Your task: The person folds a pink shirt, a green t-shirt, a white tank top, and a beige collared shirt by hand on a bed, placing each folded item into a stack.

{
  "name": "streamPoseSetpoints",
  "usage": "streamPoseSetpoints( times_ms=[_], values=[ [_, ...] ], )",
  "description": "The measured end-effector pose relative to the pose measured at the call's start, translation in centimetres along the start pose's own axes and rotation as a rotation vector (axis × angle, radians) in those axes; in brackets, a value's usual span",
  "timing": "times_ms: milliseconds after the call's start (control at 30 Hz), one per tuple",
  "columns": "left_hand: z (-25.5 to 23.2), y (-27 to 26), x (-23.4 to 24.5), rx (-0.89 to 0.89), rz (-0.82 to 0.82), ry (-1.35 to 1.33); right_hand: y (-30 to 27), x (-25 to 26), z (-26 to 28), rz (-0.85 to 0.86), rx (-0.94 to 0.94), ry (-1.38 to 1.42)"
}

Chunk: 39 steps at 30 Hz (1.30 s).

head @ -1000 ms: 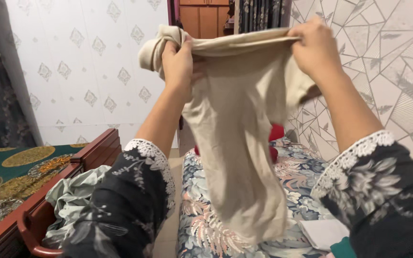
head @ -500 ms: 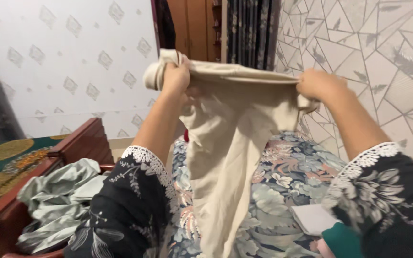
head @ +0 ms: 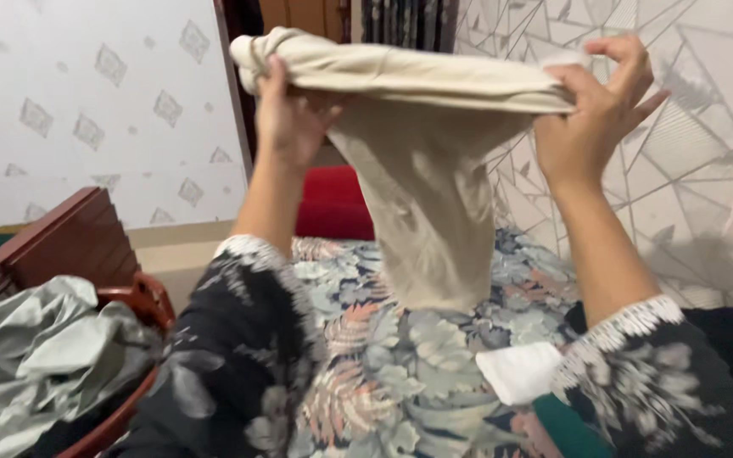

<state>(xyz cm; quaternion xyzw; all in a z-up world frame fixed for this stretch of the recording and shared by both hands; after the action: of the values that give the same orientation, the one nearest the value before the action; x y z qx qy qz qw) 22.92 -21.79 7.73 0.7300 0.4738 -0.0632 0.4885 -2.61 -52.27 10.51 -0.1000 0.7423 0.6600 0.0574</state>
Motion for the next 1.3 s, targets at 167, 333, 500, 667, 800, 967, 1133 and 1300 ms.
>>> streamPoseSetpoints(
  times_ms=[167,333,500,667,800,967,1133,1300],
  values=[
    [-2.3,-13.7,11.0,0.158,0.055,-0.053,-12.1,-1.7,9.6,0.953,-0.523,1.062],
    [-3.0,-34.9,30.3,0.43,-0.552,0.087,-25.3,6.6,30.8,1.354,-0.096,1.403],
    [-7.0,-55.3,44.3,0.756,-0.877,0.906,-37.6,16.6,44.8,2.089,-0.185,1.599],
    [-7.4,-67.6,51.9,0.764,-1.1,0.937,-41.9,21.0,50.3,2.1,-0.053,1.63],
    [-7.6,-70.2,49.9,0.599,-1.143,0.897,-46.1,19.3,48.8,2.273,-0.218,1.797],
    [-7.3,-70.5,47.4,0.486,-1.206,0.855,-48.1,14.0,39.7,2.288,-0.363,1.825],
    [-7.0,-72.1,46.9,0.575,-1.298,0.772,-46.7,18.7,39.9,2.412,-0.145,1.591],
    [-4.6,-74.5,41.1,0.931,-1.367,0.462,-47.6,21.1,43.3,2.125,0.193,1.25]
  ],
)
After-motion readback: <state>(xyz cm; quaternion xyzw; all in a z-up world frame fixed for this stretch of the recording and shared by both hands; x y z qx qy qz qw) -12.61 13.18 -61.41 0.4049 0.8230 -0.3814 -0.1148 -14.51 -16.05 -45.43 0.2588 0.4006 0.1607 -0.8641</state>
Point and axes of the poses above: each hand's wrist, its own y-axis towards the middle knuckle, its own x-axis out of the back of the hand, z = x × y, the point moved 10 cm from there along y, towards the middle knuckle, and after that the axes turned 1 degree about y, right-handed, at the moved point
